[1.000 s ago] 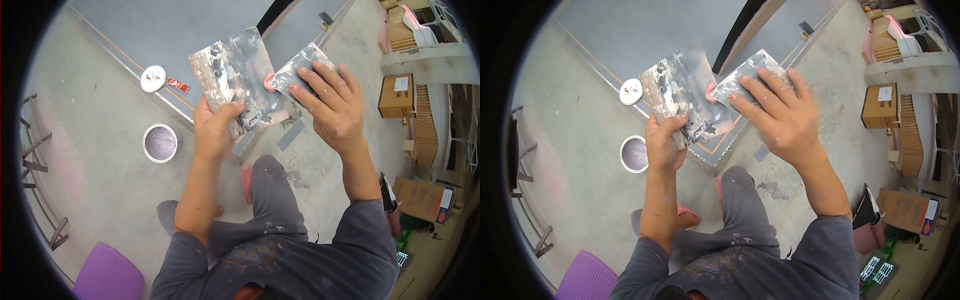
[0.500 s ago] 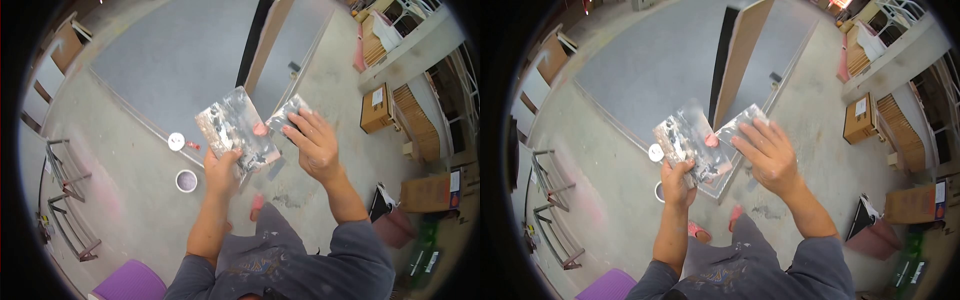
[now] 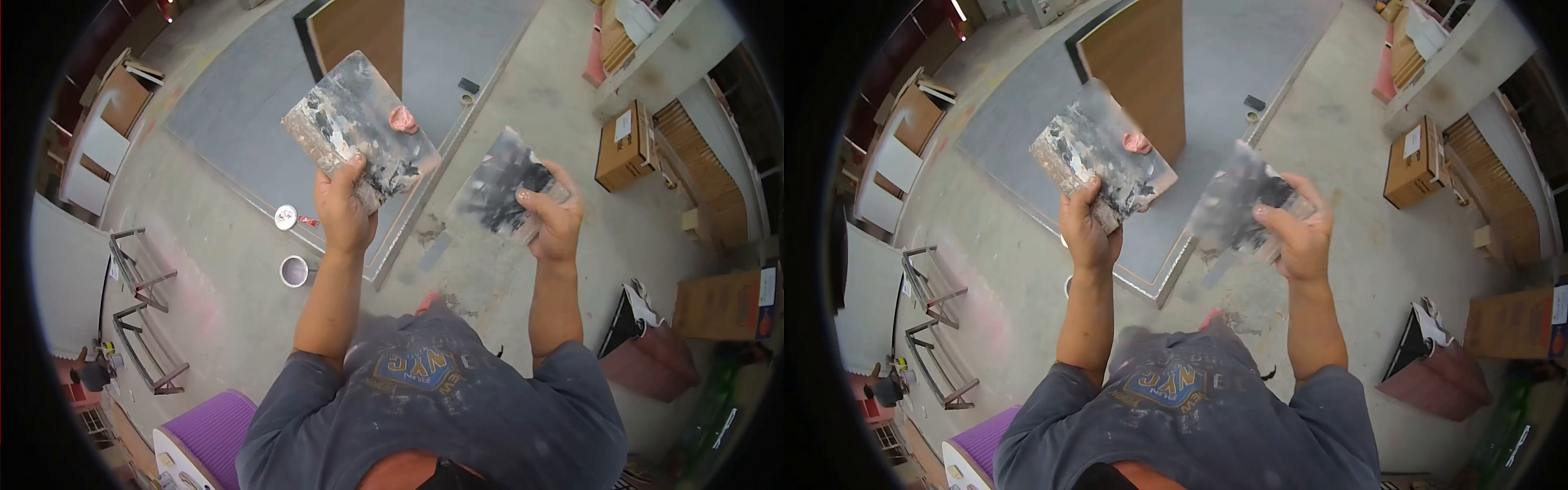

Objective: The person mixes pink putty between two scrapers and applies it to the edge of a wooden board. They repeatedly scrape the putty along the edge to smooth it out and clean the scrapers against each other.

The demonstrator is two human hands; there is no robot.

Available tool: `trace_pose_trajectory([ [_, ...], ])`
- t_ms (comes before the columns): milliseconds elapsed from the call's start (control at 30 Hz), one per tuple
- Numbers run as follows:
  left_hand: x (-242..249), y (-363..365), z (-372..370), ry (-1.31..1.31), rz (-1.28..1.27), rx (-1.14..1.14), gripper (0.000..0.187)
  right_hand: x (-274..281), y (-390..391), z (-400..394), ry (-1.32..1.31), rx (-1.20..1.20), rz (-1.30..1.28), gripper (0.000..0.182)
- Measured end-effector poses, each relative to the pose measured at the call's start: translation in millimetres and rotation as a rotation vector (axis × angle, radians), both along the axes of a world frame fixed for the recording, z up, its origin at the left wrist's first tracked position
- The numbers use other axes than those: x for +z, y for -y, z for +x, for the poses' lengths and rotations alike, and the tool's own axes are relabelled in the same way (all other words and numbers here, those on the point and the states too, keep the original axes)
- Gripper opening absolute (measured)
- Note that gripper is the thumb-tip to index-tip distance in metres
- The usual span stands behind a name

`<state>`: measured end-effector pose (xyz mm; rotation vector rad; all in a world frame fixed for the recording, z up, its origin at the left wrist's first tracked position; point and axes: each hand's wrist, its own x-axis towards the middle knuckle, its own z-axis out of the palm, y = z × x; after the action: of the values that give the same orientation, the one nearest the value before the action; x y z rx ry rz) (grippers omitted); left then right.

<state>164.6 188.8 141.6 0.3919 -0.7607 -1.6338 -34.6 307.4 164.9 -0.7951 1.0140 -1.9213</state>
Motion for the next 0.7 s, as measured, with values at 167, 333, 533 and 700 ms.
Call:
trace_pose_trajectory([
  [167, -1.4, -9.8, -59.0, 0.121, -0.108, 0.017, 0.041, 1.9, 5.2, -28.4, 0.131, 0.082, 0.13, 0.037],
  [333, -0.3, 0.7, -81.3, 0.282, -0.226, -0.134, 0.031, -3.8, 23.5, -49.1, 0.156, 0.036, 0.184, 0.038],
  [533, -3.7, 62.9, -105.1, 0.324, -0.129, -0.257, 0.029, -11.5, 76.1, -88.4, -0.129, -0.032, 0.079, 0.035],
  [700, 11.8, 157.9, -107.4, 0.074, 0.074, -0.17, 0.038, 7.8, 177.6, -100.9, -0.834, -0.183, -0.417, 0.034],
])
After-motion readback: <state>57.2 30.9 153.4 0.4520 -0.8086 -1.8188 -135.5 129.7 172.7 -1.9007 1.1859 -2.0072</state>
